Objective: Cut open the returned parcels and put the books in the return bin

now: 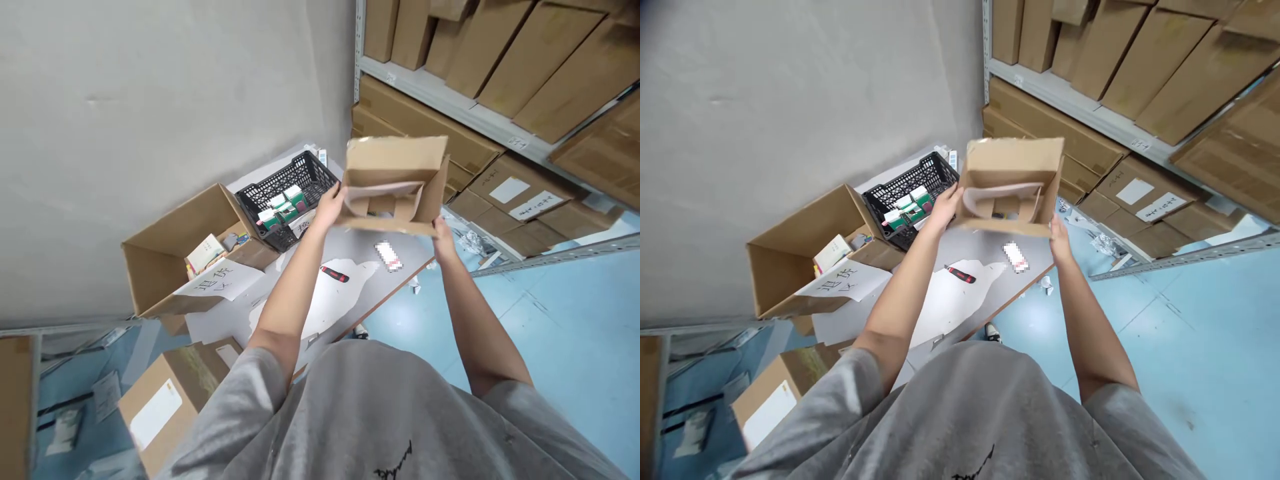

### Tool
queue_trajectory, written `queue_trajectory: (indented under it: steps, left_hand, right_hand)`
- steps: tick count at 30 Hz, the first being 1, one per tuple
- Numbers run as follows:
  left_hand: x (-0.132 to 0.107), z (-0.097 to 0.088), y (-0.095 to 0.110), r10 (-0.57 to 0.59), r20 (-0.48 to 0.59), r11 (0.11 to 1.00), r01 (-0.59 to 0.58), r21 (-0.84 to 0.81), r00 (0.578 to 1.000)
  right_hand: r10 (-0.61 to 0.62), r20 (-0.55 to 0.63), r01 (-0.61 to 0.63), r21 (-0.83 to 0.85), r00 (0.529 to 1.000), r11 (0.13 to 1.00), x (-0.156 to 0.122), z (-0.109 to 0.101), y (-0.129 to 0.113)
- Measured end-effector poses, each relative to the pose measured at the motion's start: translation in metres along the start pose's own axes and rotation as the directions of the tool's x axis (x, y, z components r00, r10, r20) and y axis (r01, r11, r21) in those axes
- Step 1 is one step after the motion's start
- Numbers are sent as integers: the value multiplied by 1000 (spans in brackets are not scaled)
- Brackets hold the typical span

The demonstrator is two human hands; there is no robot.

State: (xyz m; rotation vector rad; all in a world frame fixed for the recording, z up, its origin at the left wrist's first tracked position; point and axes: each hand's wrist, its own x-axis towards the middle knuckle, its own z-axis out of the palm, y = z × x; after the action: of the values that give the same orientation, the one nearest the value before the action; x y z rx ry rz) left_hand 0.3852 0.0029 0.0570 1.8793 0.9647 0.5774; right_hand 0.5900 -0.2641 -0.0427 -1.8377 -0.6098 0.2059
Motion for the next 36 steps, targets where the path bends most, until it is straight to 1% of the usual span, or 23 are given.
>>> queue_trajectory:
  steps: [2, 3, 5, 7, 9, 11, 13, 15, 16, 18, 20, 22, 24, 26, 27, 28, 29, 30, 31, 32, 33, 34, 36]
  left_hand:
    - [22, 17, 22, 66, -37, 998, -66, 7, 997]
    - [23, 21, 28, 97, -67, 995, -95, 20, 993]
    - [10, 22, 26, 138, -116, 990, -132, 55, 984]
    - [-18, 16, 7, 143, -141, 987, -130, 98, 980]
    - [-53, 7, -24, 97, -177, 987, -72, 142, 979]
    - [-89, -6, -59, 22, -232, 990, 11, 140, 973]
    - [-125, -26, -94, -57, -303, 986, 102, 135, 951]
    - [-161, -54, -125, -125, -376, 969, 194, 153, 918]
    - [-181, -72, -138, -152, -424, 956, 242, 168, 893]
    - [-226, -111, -157, -189, -544, 920, 341, 193, 818]
    - [-277, -153, -168, -199, -663, 878, 432, 207, 721]
    - [-330, -194, -174, -195, -765, 826, 523, 209, 614]
    - [-382, -232, -182, -219, -847, 739, 649, 179, 484]
    - [-428, -265, -195, -316, -900, 592, 803, 61, 302]
    - [-448, -279, -204, -381, -901, 512, 859, -18, 207]
    - [-465, -291, -214, -458, -878, 440, 894, -89, 138]
    - [-479, -302, -226, -528, -845, 383, 912, -146, 86]
    - [-491, -310, -238, -586, -809, 345, 919, -192, 51]
    - [-501, -318, -251, -631, -775, 326, 918, -227, 32]
    - [-509, -323, -262, -663, -748, 325, 911, -254, 28]
    - [-516, -328, -273, -688, -724, 338, 901, -273, 39]
    - [-521, -332, -282, -710, -701, 358, 890, -282, 63]
    - [-526, -337, -294, -743, -655, 394, 881, -263, 137]
  right_hand:
    - [-24, -123, 10, -111, 992, 994, 25, -17, -1]
    - [-40, -176, 17, -131, 983, 991, 31, -23, -1]
    - [-68, -250, 32, -147, 966, 989, 29, -25, -1]
    - [-87, -210, 56, -149, 974, 987, 14, -11, -2]
    - [-118, -46, 110, -148, 992, 983, -6, 19, -7]
    - [-173, 154, 191, -115, 973, 975, -30, 62, -17]
    - [-225, 346, 257, -48, 911, 965, -55, 112, -30]
    - [-268, 524, 296, 32, 808, 955, -84, 164, -45]
    - [-288, 602, 309, 71, 745, 948, -101, 189, -53]
    - [-328, 725, 333, 144, 605, 932, -137, 237, -68]
    - [-368, 803, 350, 213, 469, 912, -177, 277, -85]
    - [-398, 853, 356, 277, 336, 893, -219, 310, -102]
    - [-412, 886, 355, 323, 211, 877, -260, 336, -118]
    - [-408, 907, 349, 351, 106, 869, -300, 358, -134]
    - [-402, 913, 345, 357, 67, 868, -319, 368, -141]
    - [-393, 919, 340, 358, 36, 870, -337, 378, -148]
    - [-382, 924, 334, 356, 13, 873, -354, 388, -154]
    - [-368, 930, 330, 349, -3, 877, -371, 399, -159]
    - [-352, 936, 323, 337, -14, 884, -388, 409, -164]
    - [-332, 943, 312, 322, -23, 894, -405, 418, -169]
    - [-308, 951, 291, 304, -31, 907, -421, 428, -173]
    - [-281, 959, 261, 281, -41, 923, -437, 437, -177]
    - [-224, 972, 177, 233, -70, 956, -468, 451, -185]
